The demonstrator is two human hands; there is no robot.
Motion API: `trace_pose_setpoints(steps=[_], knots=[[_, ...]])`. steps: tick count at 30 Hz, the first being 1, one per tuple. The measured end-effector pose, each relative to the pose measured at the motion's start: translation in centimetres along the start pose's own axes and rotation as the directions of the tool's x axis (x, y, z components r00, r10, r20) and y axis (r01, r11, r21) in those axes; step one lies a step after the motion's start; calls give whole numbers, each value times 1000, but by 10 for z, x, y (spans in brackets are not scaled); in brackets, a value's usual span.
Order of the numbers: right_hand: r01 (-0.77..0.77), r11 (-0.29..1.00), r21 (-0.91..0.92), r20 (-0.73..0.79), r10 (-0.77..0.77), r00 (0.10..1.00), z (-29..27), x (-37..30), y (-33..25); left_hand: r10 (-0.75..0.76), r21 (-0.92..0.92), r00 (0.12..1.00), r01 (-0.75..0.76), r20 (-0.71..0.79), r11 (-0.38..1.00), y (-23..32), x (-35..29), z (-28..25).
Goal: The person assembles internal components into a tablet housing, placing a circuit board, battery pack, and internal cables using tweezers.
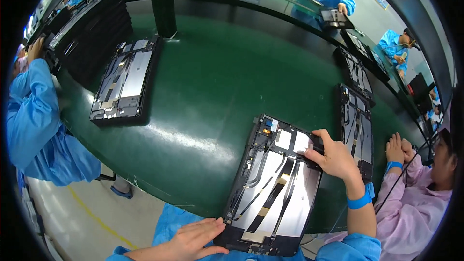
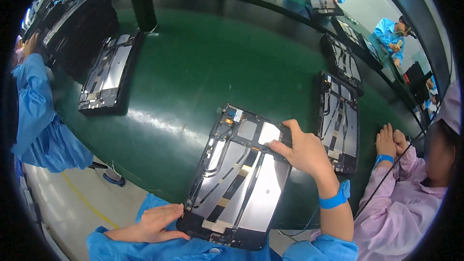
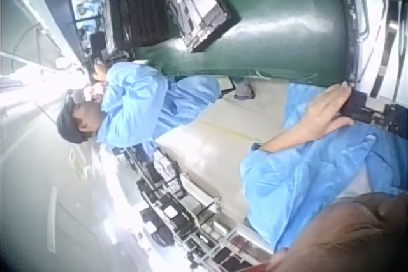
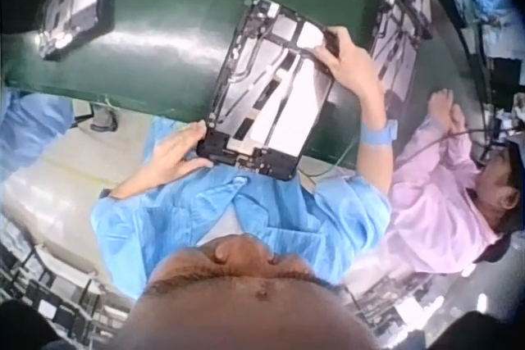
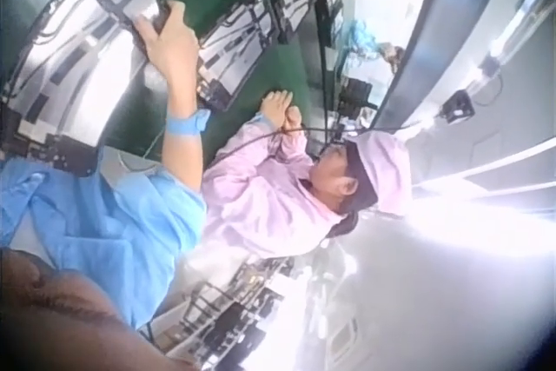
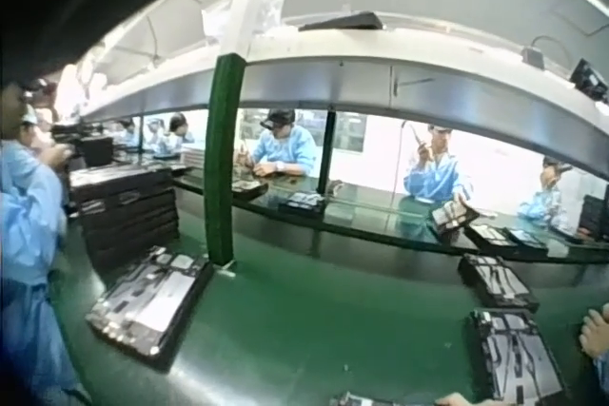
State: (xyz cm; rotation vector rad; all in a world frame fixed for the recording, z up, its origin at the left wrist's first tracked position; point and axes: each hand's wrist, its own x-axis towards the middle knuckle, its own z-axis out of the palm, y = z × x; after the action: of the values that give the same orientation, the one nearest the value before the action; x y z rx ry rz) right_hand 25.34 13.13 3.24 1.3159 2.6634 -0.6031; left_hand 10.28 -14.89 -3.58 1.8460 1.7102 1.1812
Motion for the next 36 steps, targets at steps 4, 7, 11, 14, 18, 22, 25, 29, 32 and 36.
trace_pose_setpoints(steps=[4, 7, 11, 14, 18, 22, 25, 29, 32, 36], knots=[[26, 999, -26, 5, -26, 1000, 3, 1, 8, 136, 83, 990, -133, -24, 988, -3, 3, 2], [65, 949, -309, -57, -87, 995, -8, -4, -4, 142, 82, 989, -139, -38, 987, -3, 5, 4], [487, 814, -317, -228, -564, 794, -15, -7, -37, 183, 149, 980, -170, -77, 974, 8, 21, -6], [729, 645, -230, 14, -746, 665, -4, -1, -72, 374, 147, 927, -372, 20, 916, 11, 41, -11], [743, 603, -292, 109, -750, 652, 6, 9, -81, 465, 80, 857, -492, 223, 867, 13, 76, -1], [770, 515, -377, 167, -780, 604, 8, 6, -84, 478, 69, 803, -533, 355, 843, 9, 89, 11], [776, 310, -549, 152, -876, 458, 7, -1, -98, 471, 80, 784, -543, 405, 836, 9, 94, 14], [836, 351, -422, 210, -859, 467, 9, 14, -95, 462, 107, 800, -535, 383, 838, 3, 99, 18], [829, 513, -224, 183, -813, 553, 6, 16, -82, 470, 24, 816, -507, 335, 862, 1, 98, 19], [849, 520, -93, 238, -816, 526, 11, 22, -76, 455, -1, 804, -492, 383, 871, 0, 101, 17]])
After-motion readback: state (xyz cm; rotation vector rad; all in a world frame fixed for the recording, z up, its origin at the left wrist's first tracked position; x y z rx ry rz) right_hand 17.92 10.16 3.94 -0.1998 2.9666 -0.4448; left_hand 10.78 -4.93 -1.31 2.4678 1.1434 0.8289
